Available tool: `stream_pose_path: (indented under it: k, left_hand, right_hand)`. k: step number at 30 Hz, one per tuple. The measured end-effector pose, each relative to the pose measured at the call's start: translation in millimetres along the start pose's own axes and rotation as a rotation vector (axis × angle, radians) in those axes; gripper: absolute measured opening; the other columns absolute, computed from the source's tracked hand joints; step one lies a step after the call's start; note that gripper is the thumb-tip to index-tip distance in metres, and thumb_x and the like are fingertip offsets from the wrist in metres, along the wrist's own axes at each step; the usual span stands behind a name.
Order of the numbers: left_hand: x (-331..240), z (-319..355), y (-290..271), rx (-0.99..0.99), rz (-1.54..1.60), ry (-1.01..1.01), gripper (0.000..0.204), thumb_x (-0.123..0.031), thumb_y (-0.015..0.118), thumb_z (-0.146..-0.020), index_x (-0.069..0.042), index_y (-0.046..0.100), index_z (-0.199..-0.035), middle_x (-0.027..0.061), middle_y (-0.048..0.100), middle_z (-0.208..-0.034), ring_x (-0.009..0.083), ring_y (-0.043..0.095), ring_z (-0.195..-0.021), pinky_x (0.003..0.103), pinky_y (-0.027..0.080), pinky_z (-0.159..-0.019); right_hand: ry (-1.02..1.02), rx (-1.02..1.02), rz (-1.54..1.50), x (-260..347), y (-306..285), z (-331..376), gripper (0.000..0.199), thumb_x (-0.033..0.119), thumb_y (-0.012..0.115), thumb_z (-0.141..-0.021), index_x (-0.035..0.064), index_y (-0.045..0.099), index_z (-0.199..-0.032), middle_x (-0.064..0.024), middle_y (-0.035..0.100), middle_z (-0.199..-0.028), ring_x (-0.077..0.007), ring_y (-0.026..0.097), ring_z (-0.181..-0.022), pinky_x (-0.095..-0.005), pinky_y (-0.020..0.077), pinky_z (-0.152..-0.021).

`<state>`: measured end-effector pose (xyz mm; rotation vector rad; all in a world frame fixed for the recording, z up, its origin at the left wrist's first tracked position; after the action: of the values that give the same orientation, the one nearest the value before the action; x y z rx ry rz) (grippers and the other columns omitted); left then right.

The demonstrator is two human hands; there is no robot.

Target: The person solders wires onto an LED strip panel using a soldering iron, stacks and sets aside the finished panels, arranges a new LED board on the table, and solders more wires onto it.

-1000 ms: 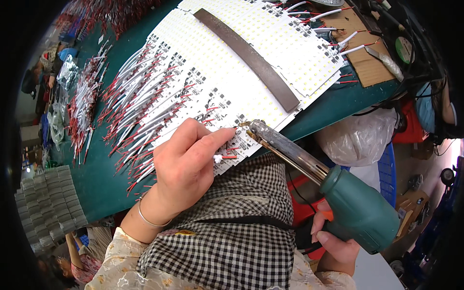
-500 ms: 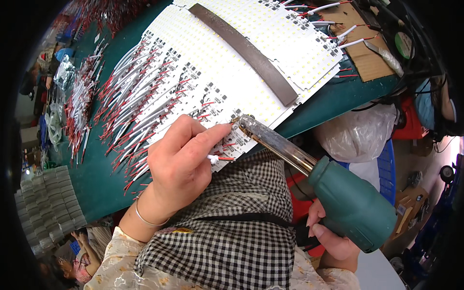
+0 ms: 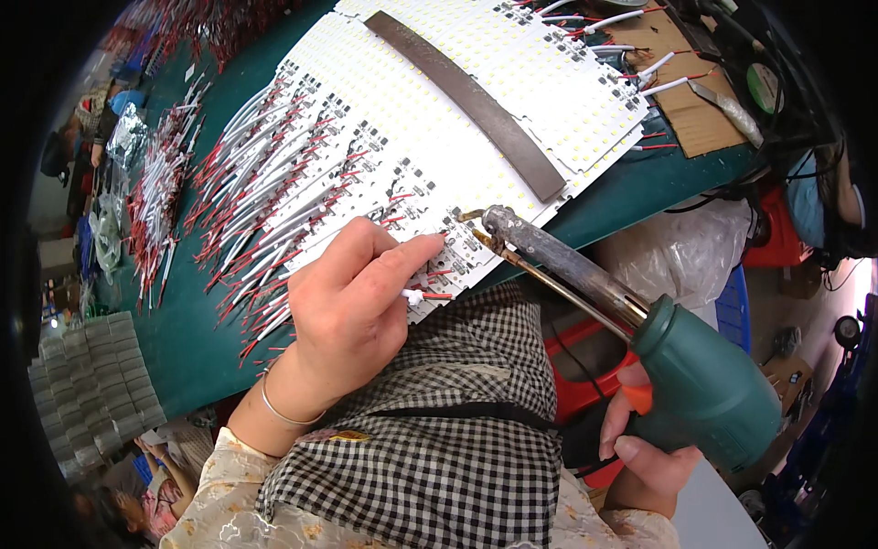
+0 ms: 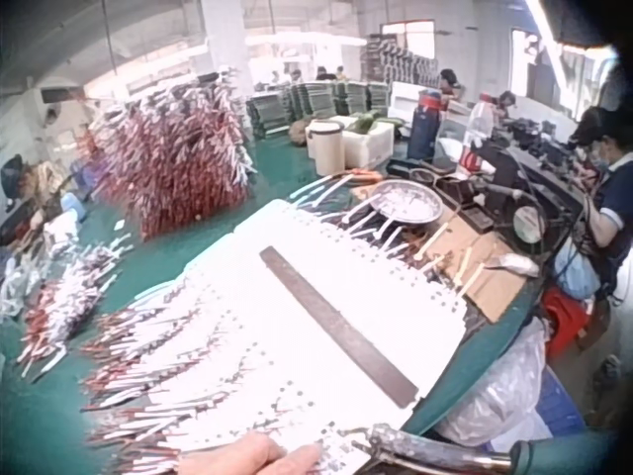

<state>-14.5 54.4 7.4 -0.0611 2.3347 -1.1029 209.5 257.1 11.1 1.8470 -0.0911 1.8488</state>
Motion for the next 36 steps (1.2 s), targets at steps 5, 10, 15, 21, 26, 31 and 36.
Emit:
stream_pose_path:
  k: [5,10,15,21,26,31,36]
  left_hand:
    - [1.1,0.3,2.4,-0.015,-0.005,-0.008,0.050,0.016,0.057,-0.059,-0.004,0.071,-0.103,0.0089,0.057,-0.072,0.0198,0.056,-0.055,0.030,0.043,-0.047]
    - [8.7,-3.3,4.2,0.016,0.228,-0.031,0.049,0.019,0.055,-0.061,-0.004,0.071,-0.101,0.0093,0.060,-0.073,0.0201,0.059,-0.059,0.029,0.047,-0.050]
    - [9.4,-1.1,5.4,0.086,0.169,0.020,0.049,0.021,0.057,-0.061,-0.004,0.071,-0.100,0.0092,0.061,-0.074,0.0199,0.062,-0.062,0.028,0.049,-0.052]
    - [8.6,-0.1,6.1,0.028,0.096,0.099,0.042,0.015,0.062,-0.063,-0.002,0.071,-0.100,0.0080,0.060,-0.073,0.0194,0.060,-0.059,0.028,0.047,-0.048]
    - [5.9,-0.3,6.5,0.014,0.072,0.112,0.040,0.013,0.064,-0.064,-0.002,0.071,-0.100,0.0079,0.059,-0.072,0.0193,0.058,-0.057,0.029,0.045,-0.046]
    - [5.3,1.9,7.5,0.000,0.056,0.117,0.040,0.011,0.065,-0.063,-0.002,0.071,-0.100,0.0077,0.057,-0.071,0.0193,0.056,-0.055,0.030,0.043,-0.044]
    - [5.6,1.5,7.9,-0.013,0.014,0.166,0.040,0.009,0.064,-0.062,0.000,0.070,-0.100,0.0074,0.056,-0.070,0.0199,0.055,-0.054,0.031,0.042,-0.044]
  right_hand:
    - [-0.016,-0.073,0.005,-1.0,-2.4,10.2,0.062,0.004,0.067,-0.073,-0.0170,0.037,-0.122,-0.0157,0.056,-0.066,-0.0190,0.056,-0.045,-0.0279,0.0505,-0.041]
    - [0.028,-0.041,-0.015,5.6,-6.6,19.6,0.057,-0.001,0.065,-0.066,-0.0149,0.050,-0.118,-0.0192,0.059,-0.075,-0.0206,0.058,-0.051,-0.0269,0.0506,-0.048]
    - [0.040,-0.140,0.040,4.4,6.7,21.7,0.052,0.005,0.069,-0.071,-0.0145,0.044,-0.113,-0.0167,0.058,-0.069,-0.0190,0.057,-0.045,-0.0250,0.0488,-0.040]
    - [0.026,-0.119,0.029,-3.1,10.9,16.7,0.040,0.005,0.070,-0.070,-0.0082,0.048,-0.100,-0.0173,0.058,-0.072,-0.0187,0.058,-0.048,-0.0242,0.0488,-0.041]
    - [0.057,-0.148,0.045,-3.4,18.7,17.3,0.039,0.003,0.070,-0.069,-0.0086,0.050,-0.100,-0.0169,0.058,-0.073,-0.0192,0.059,-0.050,-0.0245,0.0494,-0.042]
    - [0.059,-0.240,0.170,-4.2,22.4,20.7,0.043,0.002,0.070,-0.069,-0.0113,0.052,-0.107,-0.0157,0.059,-0.078,-0.0191,0.059,-0.054,-0.0244,0.0491,-0.043]
    - [-0.029,-0.114,0.298,-11.0,8.6,26.7,0.049,0.003,0.069,-0.070,-0.0126,0.050,-0.112,-0.0146,0.059,-0.076,-0.0187,0.059,-0.055,-0.0253,0.0491,-0.042]
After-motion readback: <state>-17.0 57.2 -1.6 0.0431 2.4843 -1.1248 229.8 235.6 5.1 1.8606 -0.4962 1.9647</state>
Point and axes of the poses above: each hand's wrist, its own z-axis away from the middle knuckle, its own y-axis out of the palm, x = y × z, the point moved 1 cm from there along -z, towards the middle knuckle
